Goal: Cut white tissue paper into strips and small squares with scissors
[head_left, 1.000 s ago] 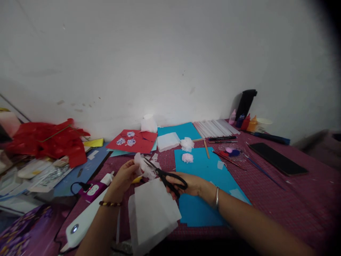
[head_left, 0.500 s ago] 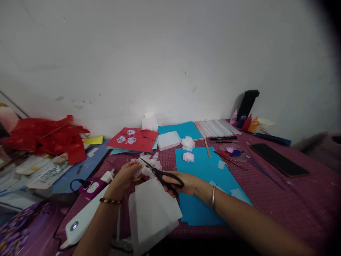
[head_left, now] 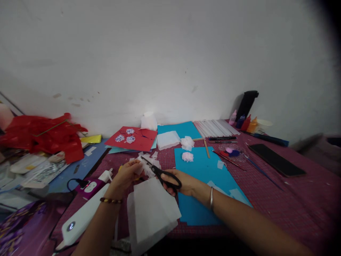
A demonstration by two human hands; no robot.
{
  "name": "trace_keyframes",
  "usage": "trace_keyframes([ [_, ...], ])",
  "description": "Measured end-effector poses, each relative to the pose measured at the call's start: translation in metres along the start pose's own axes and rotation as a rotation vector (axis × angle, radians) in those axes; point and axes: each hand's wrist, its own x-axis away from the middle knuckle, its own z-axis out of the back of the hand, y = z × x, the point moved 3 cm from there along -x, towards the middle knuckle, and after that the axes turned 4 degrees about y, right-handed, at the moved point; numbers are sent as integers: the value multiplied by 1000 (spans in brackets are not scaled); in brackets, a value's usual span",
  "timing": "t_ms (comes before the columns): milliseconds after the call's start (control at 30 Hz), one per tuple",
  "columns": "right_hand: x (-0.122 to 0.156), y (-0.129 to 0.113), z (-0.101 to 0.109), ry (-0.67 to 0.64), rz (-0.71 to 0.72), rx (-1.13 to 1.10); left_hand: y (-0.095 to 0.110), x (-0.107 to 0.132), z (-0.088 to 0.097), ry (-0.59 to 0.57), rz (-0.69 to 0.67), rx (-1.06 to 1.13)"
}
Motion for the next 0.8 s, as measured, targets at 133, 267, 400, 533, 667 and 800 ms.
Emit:
trace_keyframes([
  [133,-3,3,4,33,-8,-26,-4,1,9,21,43,18],
  [267,-5,8,7,-19,-74,-80,-4,-3,15,40,15,70],
  [400,-3,11,9,-59,-109,-106,-1,-7,15,67,-54,135],
  [533,-2,11,8,-114,-132,-97,-2,-7,9,57,-63,150],
  [667,-2,11,7,-135,-137,-90,-5,-4,1,50,-21,127],
  [800,-2,11,8,-129,-122,-93,-2,-5,0,70,-29,146],
])
